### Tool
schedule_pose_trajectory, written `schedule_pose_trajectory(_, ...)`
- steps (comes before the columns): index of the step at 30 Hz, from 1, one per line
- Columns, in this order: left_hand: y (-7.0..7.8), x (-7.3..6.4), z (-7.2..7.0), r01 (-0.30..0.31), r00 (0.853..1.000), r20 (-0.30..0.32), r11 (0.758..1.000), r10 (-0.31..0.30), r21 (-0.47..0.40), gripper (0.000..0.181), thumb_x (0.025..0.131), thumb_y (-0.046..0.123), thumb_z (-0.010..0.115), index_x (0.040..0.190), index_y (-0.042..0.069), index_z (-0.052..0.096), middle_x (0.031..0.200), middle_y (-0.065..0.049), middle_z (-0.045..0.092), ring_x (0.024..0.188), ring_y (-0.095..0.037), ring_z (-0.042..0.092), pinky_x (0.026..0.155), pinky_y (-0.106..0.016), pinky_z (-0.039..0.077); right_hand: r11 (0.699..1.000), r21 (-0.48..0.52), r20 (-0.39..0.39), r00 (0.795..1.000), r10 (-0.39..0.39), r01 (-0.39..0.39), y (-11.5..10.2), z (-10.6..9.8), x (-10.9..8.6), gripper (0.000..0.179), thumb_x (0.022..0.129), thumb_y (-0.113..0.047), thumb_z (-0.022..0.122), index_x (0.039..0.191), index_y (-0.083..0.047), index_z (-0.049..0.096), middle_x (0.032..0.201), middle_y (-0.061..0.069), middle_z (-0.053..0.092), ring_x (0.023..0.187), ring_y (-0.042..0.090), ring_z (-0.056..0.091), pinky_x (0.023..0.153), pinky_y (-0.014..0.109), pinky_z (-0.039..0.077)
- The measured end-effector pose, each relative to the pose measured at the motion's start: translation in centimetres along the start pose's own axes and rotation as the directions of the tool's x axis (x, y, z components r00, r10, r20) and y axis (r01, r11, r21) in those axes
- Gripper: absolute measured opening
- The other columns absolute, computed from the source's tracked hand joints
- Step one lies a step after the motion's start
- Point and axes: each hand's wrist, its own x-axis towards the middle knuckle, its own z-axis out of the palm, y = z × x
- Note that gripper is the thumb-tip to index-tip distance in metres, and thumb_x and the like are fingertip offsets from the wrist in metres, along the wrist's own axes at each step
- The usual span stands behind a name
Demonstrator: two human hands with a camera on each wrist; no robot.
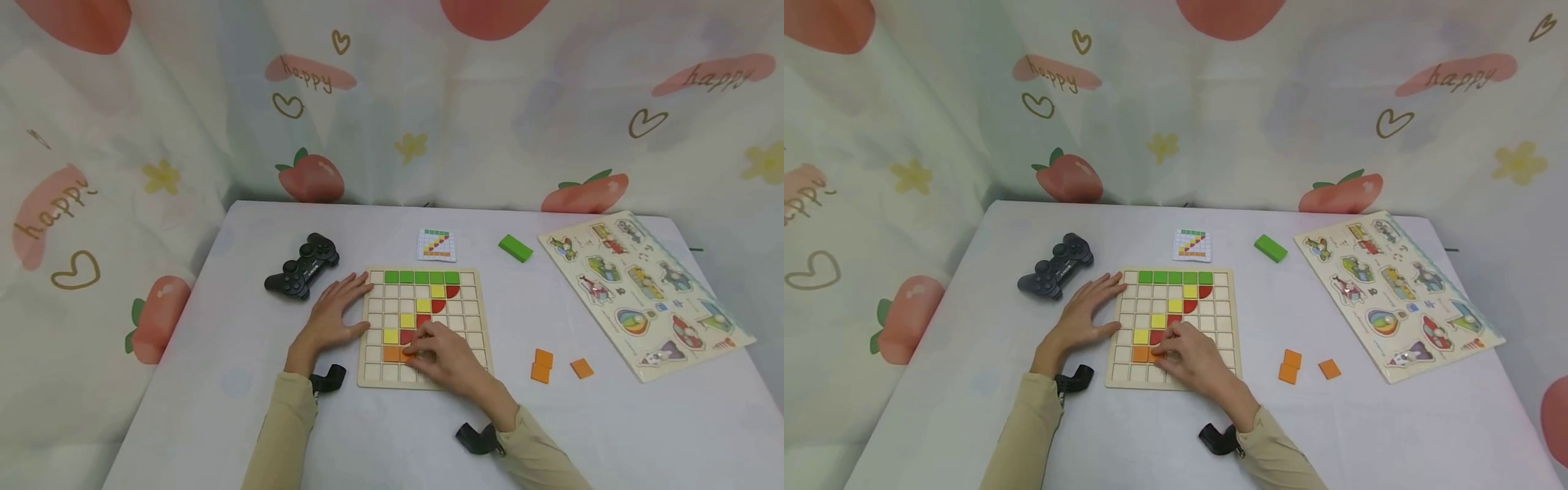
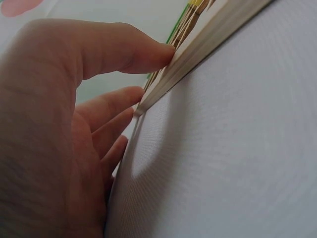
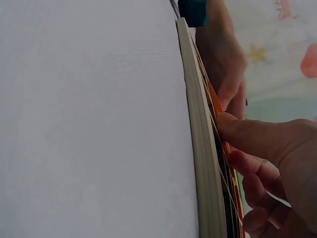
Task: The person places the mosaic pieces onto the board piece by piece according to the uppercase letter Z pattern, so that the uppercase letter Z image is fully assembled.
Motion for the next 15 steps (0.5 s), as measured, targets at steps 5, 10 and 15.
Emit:
schedule_pose_trajectory(5, -0.1, 0.0, 0.2, 0.017, 1.0, 0.005, 1.0, -0.017, 0.007, 0.076, 0.079, 0.038, 0.066, 0.148, 0.017, 0.046, 0.161, 0.002, 0.029, 0.15, -0.021, 0.019, 0.122, -0.043, 0.012, 0.998, -0.027, 0.008, 0.998, 0.065, -0.065, 0.4, -1.5, -0.6, 0.018, 0.082, -0.023, 0.08, 0.098, -0.015, 0.078, 0.094, -0.007, 0.064, 0.082, 0.008, 0.054, 0.068, 0.023, 0.05)
schedule_pose_trajectory(10, -0.1, 0.1, 0.3, 0.014, 1.0, 0.001, 1.0, -0.014, 0.012, 0.075, 0.079, 0.039, 0.066, 0.148, 0.018, 0.046, 0.161, 0.003, 0.029, 0.15, -0.02, 0.019, 0.122, -0.042, 0.012, 0.971, -0.077, -0.099, 0.971, 0.216, -0.224, 2.7, -5.0, -3.3, 0.015, 0.08, -0.011, 0.08, 0.095, -0.009, 0.076, 0.082, -0.006, 0.059, 0.07, 0.009, 0.051, 0.057, 0.022, 0.044)
schedule_pose_trajectory(15, -0.1, 0.1, 0.1, 0.01, 1.0, 0.007, 1.0, -0.01, 0.023, 0.075, 0.079, 0.039, 0.066, 0.149, 0.018, 0.046, 0.161, 0.003, 0.028, 0.15, -0.02, 0.019, 0.122, -0.042, 0.012, 0.829, -0.213, -0.188, 0.855, 0.483, -0.516, 5.2, -9.1, -7.3, 0.022, 0.082, -0.022, 0.078, 0.094, -0.005, 0.072, 0.077, -0.001, 0.056, 0.063, 0.014, 0.049, 0.051, 0.027, 0.038)
